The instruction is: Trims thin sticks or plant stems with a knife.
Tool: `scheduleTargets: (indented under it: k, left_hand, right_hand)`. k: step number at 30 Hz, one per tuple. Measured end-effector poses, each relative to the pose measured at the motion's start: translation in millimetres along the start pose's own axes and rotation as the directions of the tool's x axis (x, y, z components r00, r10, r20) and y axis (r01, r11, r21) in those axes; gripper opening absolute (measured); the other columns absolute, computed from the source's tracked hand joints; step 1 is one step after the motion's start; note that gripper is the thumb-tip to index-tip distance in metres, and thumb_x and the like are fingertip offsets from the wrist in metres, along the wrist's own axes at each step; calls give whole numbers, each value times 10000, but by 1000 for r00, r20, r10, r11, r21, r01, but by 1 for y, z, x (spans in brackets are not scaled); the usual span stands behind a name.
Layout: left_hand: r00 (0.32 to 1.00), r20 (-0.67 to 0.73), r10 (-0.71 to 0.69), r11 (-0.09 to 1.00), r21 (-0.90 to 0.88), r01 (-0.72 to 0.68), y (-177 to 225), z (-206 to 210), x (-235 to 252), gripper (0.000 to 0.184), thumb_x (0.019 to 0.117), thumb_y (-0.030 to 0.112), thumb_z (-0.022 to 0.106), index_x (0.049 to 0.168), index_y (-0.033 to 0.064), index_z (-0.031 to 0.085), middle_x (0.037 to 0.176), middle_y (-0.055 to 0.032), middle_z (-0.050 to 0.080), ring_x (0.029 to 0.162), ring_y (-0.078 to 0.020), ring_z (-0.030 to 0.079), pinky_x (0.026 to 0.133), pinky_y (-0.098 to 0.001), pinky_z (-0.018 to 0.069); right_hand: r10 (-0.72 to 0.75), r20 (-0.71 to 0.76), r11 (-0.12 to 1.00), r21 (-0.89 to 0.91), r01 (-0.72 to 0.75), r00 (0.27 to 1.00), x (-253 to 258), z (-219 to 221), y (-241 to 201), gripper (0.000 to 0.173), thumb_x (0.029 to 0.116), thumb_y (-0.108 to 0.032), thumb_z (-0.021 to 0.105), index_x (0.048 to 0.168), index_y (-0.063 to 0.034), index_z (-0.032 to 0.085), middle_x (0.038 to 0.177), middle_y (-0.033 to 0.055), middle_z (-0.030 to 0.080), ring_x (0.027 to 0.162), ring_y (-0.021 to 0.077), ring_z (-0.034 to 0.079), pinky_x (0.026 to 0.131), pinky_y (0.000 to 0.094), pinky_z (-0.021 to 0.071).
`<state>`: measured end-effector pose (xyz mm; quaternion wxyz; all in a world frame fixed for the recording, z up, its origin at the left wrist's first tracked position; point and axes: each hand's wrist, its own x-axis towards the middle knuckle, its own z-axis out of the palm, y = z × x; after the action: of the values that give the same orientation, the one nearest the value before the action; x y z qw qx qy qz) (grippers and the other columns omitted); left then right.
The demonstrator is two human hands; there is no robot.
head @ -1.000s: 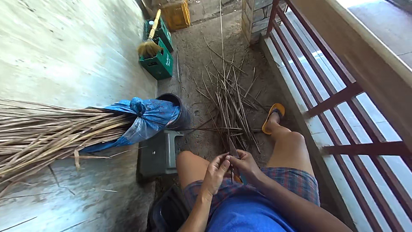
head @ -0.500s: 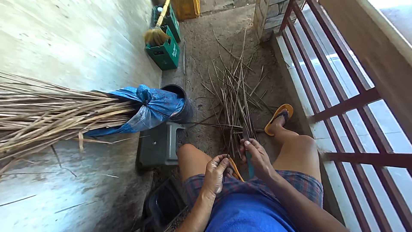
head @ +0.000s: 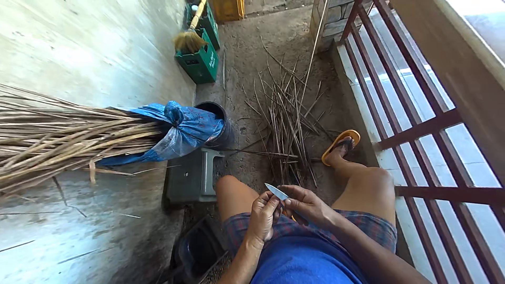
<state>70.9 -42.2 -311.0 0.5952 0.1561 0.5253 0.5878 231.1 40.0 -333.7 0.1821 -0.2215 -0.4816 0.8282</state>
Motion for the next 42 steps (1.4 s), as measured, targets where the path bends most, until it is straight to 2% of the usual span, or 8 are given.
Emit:
scheduleTargets:
  k: [2,7,14,21,26,32,38,42]
  left_hand:
    - [999,13,-31,998,-49,31,2,-1,-1,128,1003,-25,497,1038,1,618,719,-55,641,491,-22,519,442,-141,427]
    - [998,34,-60,992,-106,63,5,-4,-5,126,992,-27,529,1022,-2,650,729,-75,663,493,-26,529,447,-146,437]
    - [993,60,-106,986,-122,113,13,-6,-9,161,992,-25,519,977,16,674,687,-43,632,459,-5,488,414,-130,404]
    - [988,63,-143,986,-81,148,16,-9,-13,148,993,-5,528,1027,13,671,660,-10,589,457,-1,484,422,-128,414]
    - [996,34,-81,995,-59,83,11,-11,-11,164,952,-47,554,972,12,705,721,-47,677,486,-4,521,444,-138,433]
    - [989,54,-138,990,-24,139,17,-16,-16,147,980,-10,545,1012,16,687,665,-6,599,460,6,480,421,-123,404]
    - [991,50,-127,990,-60,130,13,-20,-13,127,959,-9,580,978,22,701,676,-24,624,462,1,490,420,-128,409]
    - [991,48,-123,990,-59,125,17,-22,-15,137,961,-9,575,981,25,706,678,-18,625,464,7,491,424,-123,410]
  right_hand:
    - [21,27,999,46,-22,999,3,0,-2,456,1042,-184,530,1477,-67,455,819,12,670,512,57,547,450,201,462]
    - [44,111,985,160,-61,993,5,2,-4,419,1032,-170,554,1435,-72,495,796,24,665,501,54,550,441,196,464]
    - [35,33,970,241,-42,999,0,7,-7,343,1015,-116,591,1350,-43,584,794,38,692,499,49,564,431,186,461]
    - [49,-89,974,225,-28,995,1,-7,-23,334,1007,-115,594,1331,-37,584,791,15,676,497,37,541,441,175,456]
    - [88,59,982,160,-96,994,0,11,-11,327,1021,-143,570,1337,-65,549,794,-1,681,493,29,539,430,177,441]
    - [101,-121,965,252,-68,987,5,-10,-29,280,1002,-115,576,1275,-55,587,781,14,675,488,38,539,432,178,450]
    - [102,52,962,247,-112,993,4,2,-14,243,1006,-131,597,1242,-75,578,790,16,686,496,33,548,435,179,444]
    - [99,1,960,263,-96,995,7,5,-14,220,1003,-139,604,1211,-69,601,788,15,687,497,35,549,437,183,448]
